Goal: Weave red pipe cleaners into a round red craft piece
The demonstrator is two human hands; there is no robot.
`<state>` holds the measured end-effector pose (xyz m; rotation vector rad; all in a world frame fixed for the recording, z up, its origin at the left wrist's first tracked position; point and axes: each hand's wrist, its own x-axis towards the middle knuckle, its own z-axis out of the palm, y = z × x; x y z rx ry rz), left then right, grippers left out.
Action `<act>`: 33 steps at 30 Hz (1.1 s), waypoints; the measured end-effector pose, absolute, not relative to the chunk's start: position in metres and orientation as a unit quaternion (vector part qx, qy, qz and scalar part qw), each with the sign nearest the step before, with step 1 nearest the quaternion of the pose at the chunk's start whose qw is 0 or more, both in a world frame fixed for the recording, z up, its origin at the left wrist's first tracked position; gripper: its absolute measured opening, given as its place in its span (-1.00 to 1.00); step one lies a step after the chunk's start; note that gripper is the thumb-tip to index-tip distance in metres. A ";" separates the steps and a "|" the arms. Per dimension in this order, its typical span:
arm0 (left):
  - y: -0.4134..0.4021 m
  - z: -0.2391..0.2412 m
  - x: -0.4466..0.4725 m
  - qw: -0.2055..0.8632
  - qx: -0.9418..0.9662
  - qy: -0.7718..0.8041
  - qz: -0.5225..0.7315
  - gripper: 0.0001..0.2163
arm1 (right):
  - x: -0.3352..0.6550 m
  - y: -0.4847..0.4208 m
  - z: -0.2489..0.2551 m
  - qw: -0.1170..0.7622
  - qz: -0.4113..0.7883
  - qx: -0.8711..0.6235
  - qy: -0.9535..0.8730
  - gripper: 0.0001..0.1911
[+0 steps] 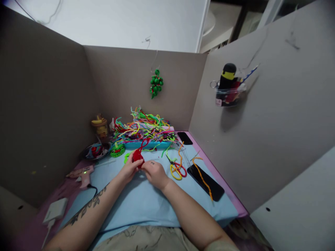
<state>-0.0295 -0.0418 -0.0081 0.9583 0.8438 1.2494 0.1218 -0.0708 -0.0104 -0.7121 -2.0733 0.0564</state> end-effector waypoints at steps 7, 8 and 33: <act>-0.032 -0.003 -0.038 0.640 0.353 0.346 0.588 -0.35 | 0.121 -0.078 -0.007 0.498 0.190 -0.311 -0.787 -0.91; -0.030 -0.002 -0.041 0.640 0.342 0.343 0.596 -0.38 | 0.121 -0.080 -0.005 0.494 0.233 -0.318 -0.775 -0.92; -0.024 0.003 -0.055 0.479 0.488 0.375 0.626 -0.23 | 0.167 -0.047 0.000 0.418 0.435 -0.390 -0.696 -0.68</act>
